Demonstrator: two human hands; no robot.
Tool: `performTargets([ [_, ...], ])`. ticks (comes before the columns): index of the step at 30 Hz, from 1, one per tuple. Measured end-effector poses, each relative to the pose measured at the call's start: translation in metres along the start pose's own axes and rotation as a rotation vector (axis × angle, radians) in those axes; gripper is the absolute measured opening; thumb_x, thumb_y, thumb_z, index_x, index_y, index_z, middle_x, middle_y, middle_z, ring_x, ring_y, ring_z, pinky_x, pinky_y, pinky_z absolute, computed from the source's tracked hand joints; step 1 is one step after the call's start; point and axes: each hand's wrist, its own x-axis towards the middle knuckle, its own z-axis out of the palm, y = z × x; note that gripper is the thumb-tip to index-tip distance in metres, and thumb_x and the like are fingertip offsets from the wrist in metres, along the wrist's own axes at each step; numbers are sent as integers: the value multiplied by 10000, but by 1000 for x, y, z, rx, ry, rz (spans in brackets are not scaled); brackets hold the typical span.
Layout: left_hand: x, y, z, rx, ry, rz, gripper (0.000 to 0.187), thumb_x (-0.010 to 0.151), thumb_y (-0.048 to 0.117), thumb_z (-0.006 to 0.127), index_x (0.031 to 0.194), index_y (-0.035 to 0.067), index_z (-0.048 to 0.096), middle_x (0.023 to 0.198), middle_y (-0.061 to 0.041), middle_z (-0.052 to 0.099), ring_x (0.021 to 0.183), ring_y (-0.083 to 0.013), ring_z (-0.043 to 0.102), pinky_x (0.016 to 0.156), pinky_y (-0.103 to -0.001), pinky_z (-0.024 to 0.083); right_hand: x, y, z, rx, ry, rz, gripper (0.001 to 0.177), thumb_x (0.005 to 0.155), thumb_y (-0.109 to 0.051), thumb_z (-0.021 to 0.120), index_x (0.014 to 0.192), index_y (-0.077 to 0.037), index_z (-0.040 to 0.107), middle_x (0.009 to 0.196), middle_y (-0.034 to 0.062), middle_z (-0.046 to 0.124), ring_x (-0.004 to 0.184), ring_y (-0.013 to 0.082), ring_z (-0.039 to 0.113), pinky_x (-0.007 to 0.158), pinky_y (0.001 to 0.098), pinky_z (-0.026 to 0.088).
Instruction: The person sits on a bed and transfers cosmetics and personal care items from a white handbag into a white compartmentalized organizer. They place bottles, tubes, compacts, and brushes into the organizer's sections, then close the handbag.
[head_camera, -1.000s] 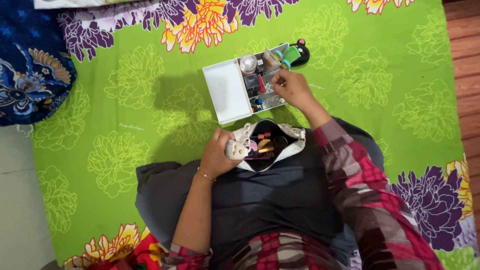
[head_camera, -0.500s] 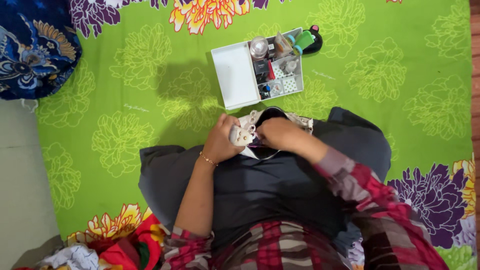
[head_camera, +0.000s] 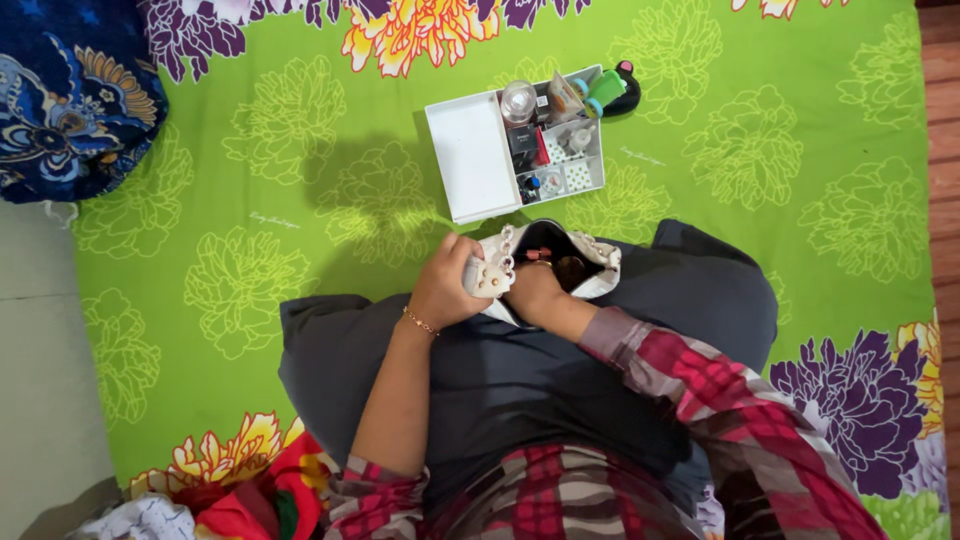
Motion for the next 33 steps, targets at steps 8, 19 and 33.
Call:
performTargets([
  [8, 0, -1, 0, -3, 8, -19, 562, 592, 129, 844, 1069, 92, 549, 1055, -139, 562, 957, -390, 627, 796, -442, 535, -32, 25, -55, 236, 224, 92, 144, 807, -134, 659, 908, -62, 733, 938, 164, 735, 790, 340, 725, 616, 463, 585],
  [19, 0, -1, 1, 18, 9, -61, 539, 603, 139, 856, 1052, 91, 563, 1046, -131, 567, 949, -383, 633, 782, -443, 542, -80, 53, -144, 501, 311, -1, 132, 804, -103, 673, 925, -106, 725, 905, 115, 739, 874, 355, 699, 744, 492, 545],
  [33, 1, -1, 1, 30, 5, -48, 542, 597, 153, 869, 1043, 91, 565, 1026, -131, 570, 931, -382, 633, 778, -445, 538, -16, 12, -55, 123, -15, -5, 208, 837, -202, 707, 952, -41, 773, 987, 164, 745, 903, 320, 738, 681, 441, 608],
])
